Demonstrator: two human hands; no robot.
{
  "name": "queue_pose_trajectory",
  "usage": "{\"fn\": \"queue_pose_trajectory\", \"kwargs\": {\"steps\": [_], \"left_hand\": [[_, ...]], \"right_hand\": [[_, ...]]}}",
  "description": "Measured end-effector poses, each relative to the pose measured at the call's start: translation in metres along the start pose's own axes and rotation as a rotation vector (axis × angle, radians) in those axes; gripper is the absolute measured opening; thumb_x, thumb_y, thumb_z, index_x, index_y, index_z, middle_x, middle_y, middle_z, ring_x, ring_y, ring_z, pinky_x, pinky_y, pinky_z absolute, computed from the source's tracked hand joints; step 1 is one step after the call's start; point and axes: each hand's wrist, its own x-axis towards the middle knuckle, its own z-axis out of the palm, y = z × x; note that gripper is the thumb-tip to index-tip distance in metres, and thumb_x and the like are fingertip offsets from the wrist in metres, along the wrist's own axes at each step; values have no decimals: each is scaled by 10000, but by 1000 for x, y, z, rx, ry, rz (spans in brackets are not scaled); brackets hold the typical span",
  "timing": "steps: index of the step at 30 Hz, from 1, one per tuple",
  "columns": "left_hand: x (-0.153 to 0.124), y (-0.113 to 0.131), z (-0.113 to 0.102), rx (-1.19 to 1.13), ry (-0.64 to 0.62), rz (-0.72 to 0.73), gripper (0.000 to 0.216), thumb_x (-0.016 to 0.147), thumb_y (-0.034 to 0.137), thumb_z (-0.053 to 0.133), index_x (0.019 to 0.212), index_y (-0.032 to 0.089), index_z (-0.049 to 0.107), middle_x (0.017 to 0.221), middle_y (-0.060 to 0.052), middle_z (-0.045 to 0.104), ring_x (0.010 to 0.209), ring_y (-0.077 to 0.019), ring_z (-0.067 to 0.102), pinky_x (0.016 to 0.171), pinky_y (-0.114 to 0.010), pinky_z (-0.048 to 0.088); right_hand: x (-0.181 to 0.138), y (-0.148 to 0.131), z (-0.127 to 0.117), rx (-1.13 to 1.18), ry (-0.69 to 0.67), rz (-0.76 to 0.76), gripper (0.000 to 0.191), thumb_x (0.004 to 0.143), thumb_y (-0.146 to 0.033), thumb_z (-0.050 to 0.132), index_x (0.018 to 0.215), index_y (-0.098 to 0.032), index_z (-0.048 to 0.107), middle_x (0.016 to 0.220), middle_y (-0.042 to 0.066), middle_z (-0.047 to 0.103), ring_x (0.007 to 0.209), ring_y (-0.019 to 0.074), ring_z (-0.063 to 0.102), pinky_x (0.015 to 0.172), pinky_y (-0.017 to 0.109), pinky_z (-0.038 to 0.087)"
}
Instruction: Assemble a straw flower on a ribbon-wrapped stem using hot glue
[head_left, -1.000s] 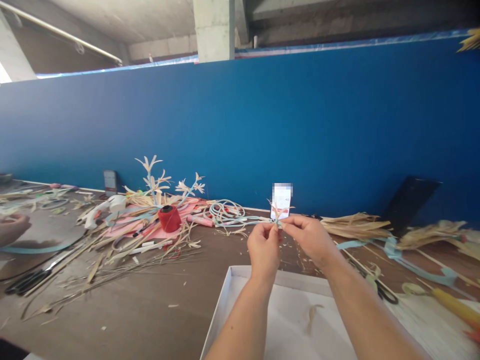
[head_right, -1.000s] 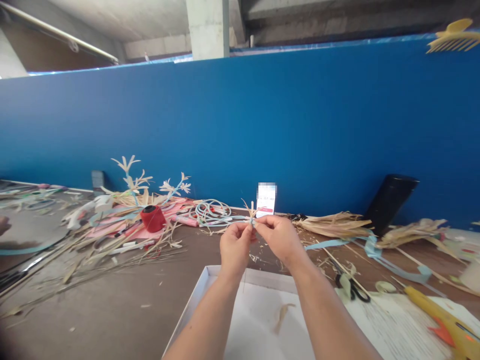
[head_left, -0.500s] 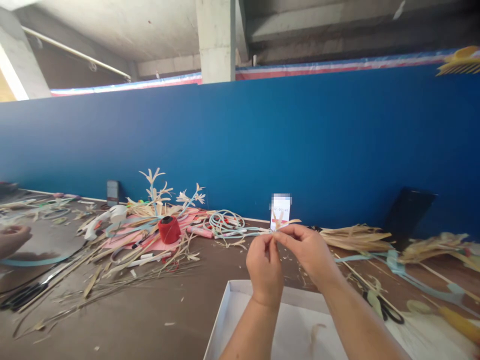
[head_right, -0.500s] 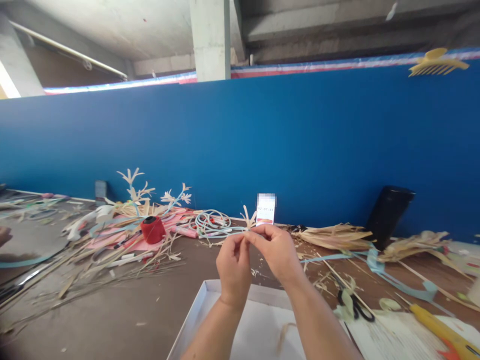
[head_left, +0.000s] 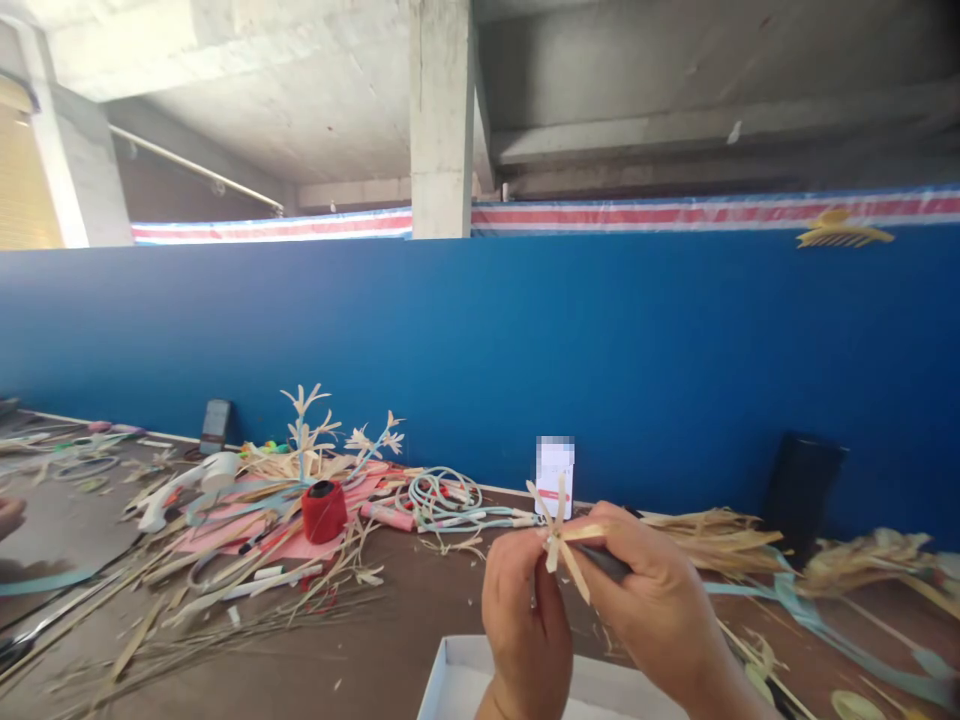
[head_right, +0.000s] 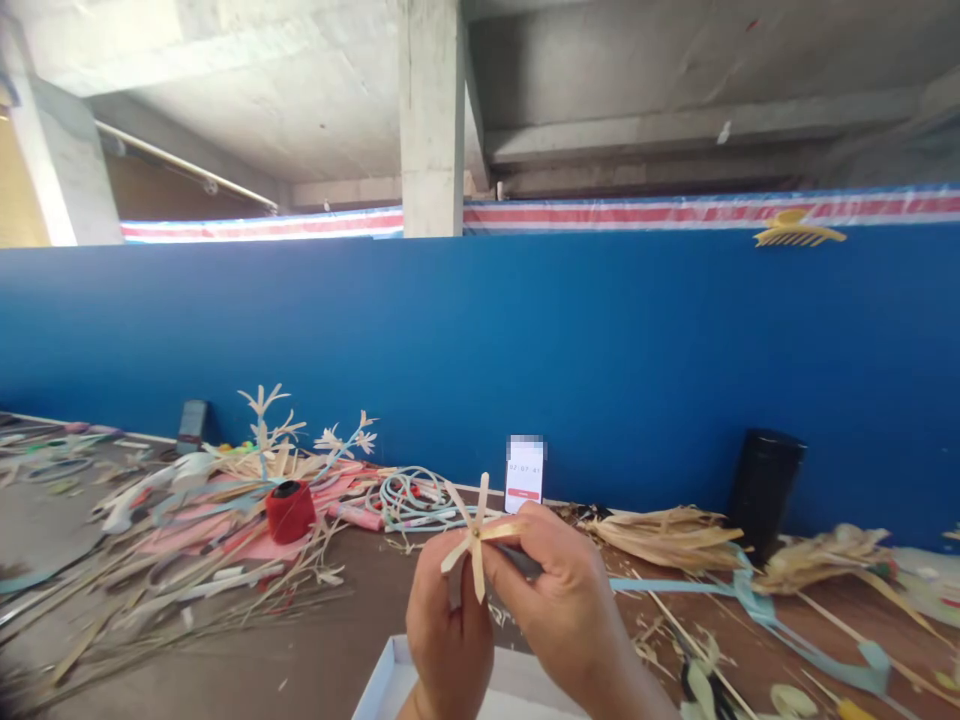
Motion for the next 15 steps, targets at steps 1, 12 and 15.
{"fn": "queue_pose_trajectory", "kwargs": {"steps": [1,12,15], "left_hand": [[-1,-1,0,-9,-10,-20,324,788,41,472,1062,203,537,935,-63,623,887,-163,581,768,-300,472],[17,9,7,-494,-217,-853,301,759,389,576,923,145,638,887,-91,668,793,-183,619,736,-287,495],[21,7,8,-651,-312,-1005,352,744,423,585,914,119,641,841,-97,671,721,-168,621,690,-288,506]], "right_hand": [[0,-1,0,-16,-6,8,98,784,-224,570,814,-228,663,774,12,630,738,139,566,691,223,430],[13,25,-9,194,90,537,287,704,-422,614,832,-178,694,817,55,691,794,221,613,716,293,456],[12,35,-11,313,38,588,314,696,-439,614,818,-161,694,755,56,683,704,195,602,629,276,451]]}}
